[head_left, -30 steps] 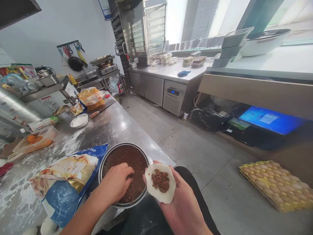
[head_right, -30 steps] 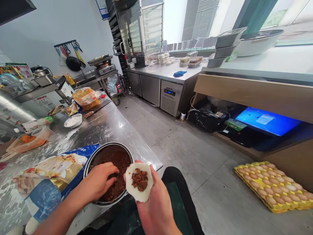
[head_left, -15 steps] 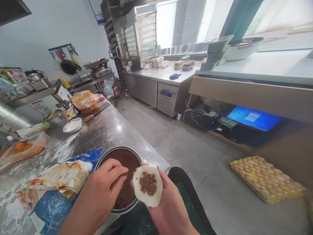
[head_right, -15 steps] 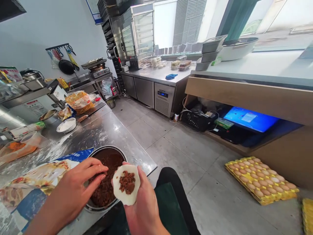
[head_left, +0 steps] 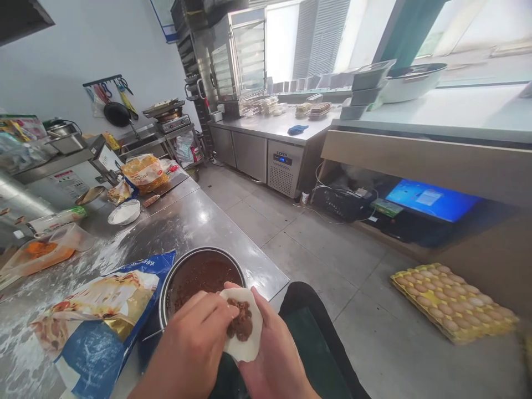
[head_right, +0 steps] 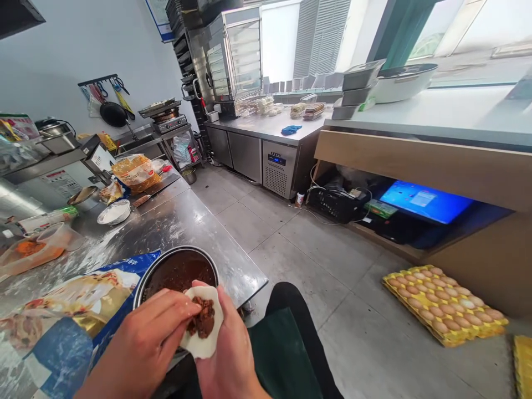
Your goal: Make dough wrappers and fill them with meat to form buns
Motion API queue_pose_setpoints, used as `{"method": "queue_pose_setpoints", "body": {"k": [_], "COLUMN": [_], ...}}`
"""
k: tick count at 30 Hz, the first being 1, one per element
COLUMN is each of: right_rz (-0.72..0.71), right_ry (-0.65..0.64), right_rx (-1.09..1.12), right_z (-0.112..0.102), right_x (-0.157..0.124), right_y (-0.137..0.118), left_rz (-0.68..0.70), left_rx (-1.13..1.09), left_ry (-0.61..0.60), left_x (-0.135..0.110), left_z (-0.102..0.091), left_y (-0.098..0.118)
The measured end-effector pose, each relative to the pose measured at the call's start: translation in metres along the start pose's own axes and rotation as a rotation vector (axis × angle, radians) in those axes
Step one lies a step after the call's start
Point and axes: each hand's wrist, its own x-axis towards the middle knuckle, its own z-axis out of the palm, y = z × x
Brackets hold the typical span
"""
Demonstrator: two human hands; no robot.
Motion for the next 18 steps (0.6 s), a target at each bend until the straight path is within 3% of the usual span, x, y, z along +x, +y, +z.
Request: {"method": "queue_pose_setpoints", "body": {"k": [5, 12, 18], "right_rz": [-0.006, 0.013, 0.039], "right_ry": [-0.049, -0.046, -0.034], "right_rx": [-0.015, -0.017, 0.0], "right_z": [0.0002, 0.0, -0.0003], "right_x": [-0.0019, -0.0032, -0.005], "right_y": [0.0009, -0.0001, 0.0008], "left_rz": [-0.013, -0.023, -0.021], "left_rx": [0.015, 0.034, 0.028], "left_ry": [-0.011, 0.099, 0.118], "left_x": [-0.0003, -0.0019, -0.001], "left_z": [0.0045, -0.0001, -0.0026], "left_y": [0.0024, 0.0027, 0.0065]}}
